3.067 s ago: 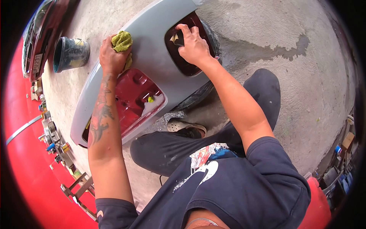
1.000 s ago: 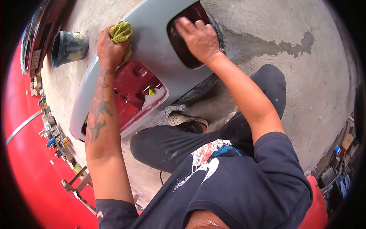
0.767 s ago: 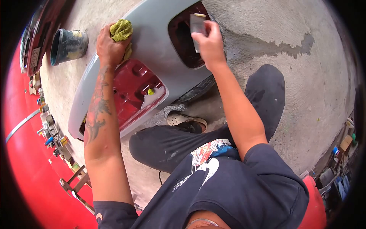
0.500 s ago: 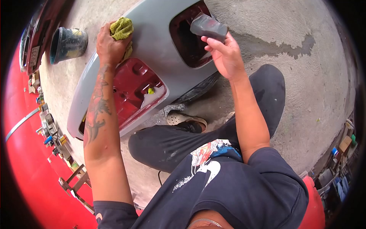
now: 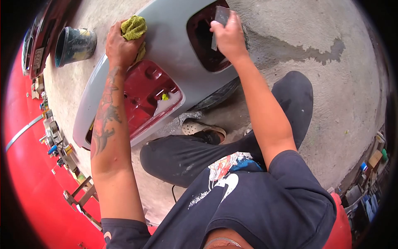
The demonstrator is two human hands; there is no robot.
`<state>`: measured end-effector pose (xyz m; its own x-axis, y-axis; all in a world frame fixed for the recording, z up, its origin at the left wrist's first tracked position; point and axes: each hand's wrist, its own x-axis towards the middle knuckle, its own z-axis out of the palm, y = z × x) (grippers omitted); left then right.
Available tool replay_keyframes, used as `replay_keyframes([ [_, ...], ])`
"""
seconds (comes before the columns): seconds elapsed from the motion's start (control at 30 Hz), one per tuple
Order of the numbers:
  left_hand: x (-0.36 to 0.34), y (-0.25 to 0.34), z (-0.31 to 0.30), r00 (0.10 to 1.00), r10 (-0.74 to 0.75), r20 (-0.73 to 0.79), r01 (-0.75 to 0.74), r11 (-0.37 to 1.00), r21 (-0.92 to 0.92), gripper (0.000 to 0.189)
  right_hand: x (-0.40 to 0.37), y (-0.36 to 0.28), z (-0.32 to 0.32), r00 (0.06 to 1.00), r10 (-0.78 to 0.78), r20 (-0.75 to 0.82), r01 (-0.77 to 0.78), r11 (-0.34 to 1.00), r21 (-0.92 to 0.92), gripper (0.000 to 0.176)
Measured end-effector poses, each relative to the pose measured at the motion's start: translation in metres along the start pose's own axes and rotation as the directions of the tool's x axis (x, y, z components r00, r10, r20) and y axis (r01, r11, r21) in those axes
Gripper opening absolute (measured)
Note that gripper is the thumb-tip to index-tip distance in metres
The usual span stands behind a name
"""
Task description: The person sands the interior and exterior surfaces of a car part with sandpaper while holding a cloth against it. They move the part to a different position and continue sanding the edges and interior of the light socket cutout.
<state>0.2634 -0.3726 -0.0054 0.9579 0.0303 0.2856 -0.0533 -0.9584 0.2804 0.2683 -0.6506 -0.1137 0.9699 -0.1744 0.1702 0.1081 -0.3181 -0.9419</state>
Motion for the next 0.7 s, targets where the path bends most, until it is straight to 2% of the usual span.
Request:
replay_keyframes([
  [0.03, 0.0, 0.0, 0.0, 1.0, 0.007, 0.001, -0.007, 1.0, 0.002, 0.052, 0.002, 0.0, 0.007, 0.972, -0.209, -0.107, 0.195, 0.973, -0.127, 0.031],
  [0.07, 0.001, 0.0, 0.0, 1.0, 0.013, 0.001, -0.013, 1.0, 0.004, 0.052, 0.003, -0.001, 0.013, 0.89, -0.419, -0.183, 0.365, 0.892, -0.269, 0.03],
  [0.1, 0.001, -0.001, 0.0, 1.0, 0.013, 0.0, -0.013, 1.0, 0.003, 0.052, 0.0, -0.002, 0.018, 0.889, -0.42, -0.182, 0.365, 0.891, -0.27, 0.03],
  [0.17, 0.001, -0.001, 0.0, 0.999, 0.03, -0.011, -0.03, 0.999, 0.019, 0.052, -0.011, -0.004, 0.024, 0.916, -0.365, 0.166, 0.384, 0.684, -0.62, 0.031],
  [0.2, 0.002, -0.001, 0.0, 0.999, 0.033, -0.012, -0.033, 0.999, 0.019, 0.052, -0.019, -0.01, 0.022, 0.849, -0.456, 0.268, 0.515, 0.595, -0.617, 0.034],
  [0.27, 0.0, -0.001, 0.001, 1.0, 0.009, -0.018, -0.009, 1.0, -0.007, 0.052, -0.018, -0.003, 0.015, 0.728, -0.617, 0.299, 0.65, 0.482, -0.588, 0.035],
  [0.33, 0.0, 0.001, 0.0, 1.0, 0.007, -0.008, -0.007, 1.0, -0.012, 0.052, -0.007, -0.001, 0.006, 0.784, -0.558, 0.274, 0.582, 0.504, -0.639, 0.035],
  [0.37, 0.0, 0.001, 0.0, 1.0, 0.007, -0.003, -0.007, 1.0, -0.017, 0.052, -0.005, 0.002, 0.008, 0.835, -0.508, 0.211, 0.482, 0.492, -0.725, 0.038],
  [0.4, -0.001, 0.001, 0.0, 1.0, 0.003, -0.005, -0.003, 1.0, -0.017, 0.052, -0.01, -0.002, 0.01, 0.833, -0.51, 0.213, 0.486, 0.491, -0.723, 0.038],
  [0.47, 0.001, 0.0, 0.0, 1.0, 0.02, -0.006, -0.02, 1.0, 0.011, 0.052, -0.019, -0.011, 0.013, 0.799, -0.507, 0.325, 0.578, 0.497, -0.647, 0.038],
  [0.5, 0.002, 0.001, 0.0, 1.0, 0.024, -0.005, -0.024, 1.0, 0.009, 0.052, -0.021, -0.007, 0.011, 0.734, -0.588, 0.339, 0.642, 0.44, -0.627, 0.038],
  [0.53, 0.002, 0.001, 0.0, 1.0, 0.02, -0.009, -0.02, 1.0, -0.003, 0.052, -0.016, -0.002, 0.007, 0.736, -0.586, 0.339, 0.641, 0.44, -0.629, 0.038],
  [0.63, -0.001, 0.003, 0.0, 1.0, 0.015, -0.016, -0.015, 1.0, 0.0, 0.052, -0.012, -0.003, 0.005, 0.826, -0.512, 0.236, 0.519, 0.527, -0.673, 0.036],
  [0.67, 0.0, 0.003, -0.001, 1.0, 0.023, -0.02, -0.022, 1.0, 0.017, 0.052, -0.018, -0.004, 0.014, 0.839, -0.491, 0.233, 0.495, 0.514, -0.7, 0.036],
  [0.7, 0.0, 0.002, -0.001, 0.999, 0.025, -0.021, -0.025, 1.0, 0.019, 0.052, -0.021, -0.005, 0.013, 0.8, -0.534, 0.273, 0.558, 0.495, -0.666, 0.038],
])
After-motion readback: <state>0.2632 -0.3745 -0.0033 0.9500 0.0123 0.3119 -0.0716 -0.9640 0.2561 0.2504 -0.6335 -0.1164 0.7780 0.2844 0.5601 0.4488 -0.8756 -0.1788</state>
